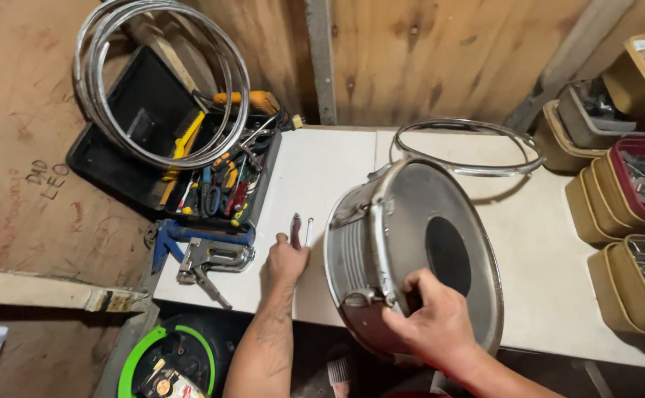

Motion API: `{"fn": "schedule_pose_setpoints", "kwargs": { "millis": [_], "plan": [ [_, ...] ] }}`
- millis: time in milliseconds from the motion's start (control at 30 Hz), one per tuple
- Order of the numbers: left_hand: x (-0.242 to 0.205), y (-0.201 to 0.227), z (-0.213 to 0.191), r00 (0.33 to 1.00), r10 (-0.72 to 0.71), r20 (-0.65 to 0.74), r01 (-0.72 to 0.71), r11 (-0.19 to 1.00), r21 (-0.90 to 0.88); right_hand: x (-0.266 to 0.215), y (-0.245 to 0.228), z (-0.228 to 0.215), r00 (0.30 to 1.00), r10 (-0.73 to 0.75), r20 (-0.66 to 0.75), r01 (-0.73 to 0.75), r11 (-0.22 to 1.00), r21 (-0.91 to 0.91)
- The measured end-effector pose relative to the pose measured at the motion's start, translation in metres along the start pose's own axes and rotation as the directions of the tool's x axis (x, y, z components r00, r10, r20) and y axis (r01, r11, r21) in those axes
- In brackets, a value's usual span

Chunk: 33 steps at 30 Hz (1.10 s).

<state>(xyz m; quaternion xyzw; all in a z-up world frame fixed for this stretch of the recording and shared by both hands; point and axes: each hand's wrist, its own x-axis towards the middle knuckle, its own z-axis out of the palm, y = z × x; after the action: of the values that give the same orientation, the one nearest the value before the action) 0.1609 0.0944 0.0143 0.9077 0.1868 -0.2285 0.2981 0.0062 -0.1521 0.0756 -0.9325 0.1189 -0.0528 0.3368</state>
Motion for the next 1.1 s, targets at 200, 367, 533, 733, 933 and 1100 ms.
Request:
{"fn": "schedule_pose_setpoints", "kwargs": {
  "millis": [200, 367, 533, 733, 933, 1100],
  "plan": [
    [-0.008, -0.049, 0.027, 0.978, -0.187, -0.096, 0.071, 0.723, -0.687, -0.013, -0.006, 0.020, 0.987, -0.066, 0.149, 0.070, 0.997, -0.020],
    [-0.037, -0.100, 0.055, 0.996, -0.077, -0.051, 0.001, 0.565, -0.825, -0.014, 0.005, 0.040, 0.954, -0.136, 0.266, 0.159, 0.985, -0.069],
    [-0.080, -0.118, 0.069, 0.993, -0.120, -0.003, 0.085, 0.722, -0.687, -0.008, 0.063, 0.055, 0.900, -0.242, 0.364, 0.311, 0.940, -0.144],
    [-0.122, -0.099, 0.102, 0.993, 0.121, 0.014, -0.109, 0.934, -0.339, -0.002, 0.097, 0.042, 0.913, -0.152, 0.378, 0.275, 0.914, -0.299],
    [-0.150, -0.058, 0.119, 0.921, 0.387, 0.041, -0.362, 0.891, -0.274, 0.015, 0.085, 0.023, 0.925, -0.126, 0.359, 0.236, 0.930, -0.281],
    [-0.149, -0.031, 0.127, 0.885, 0.381, 0.268, -0.436, 0.881, 0.186, 0.017, 0.079, 0.023, 0.954, -0.140, 0.266, 0.213, 0.939, -0.270]
  ]
}}
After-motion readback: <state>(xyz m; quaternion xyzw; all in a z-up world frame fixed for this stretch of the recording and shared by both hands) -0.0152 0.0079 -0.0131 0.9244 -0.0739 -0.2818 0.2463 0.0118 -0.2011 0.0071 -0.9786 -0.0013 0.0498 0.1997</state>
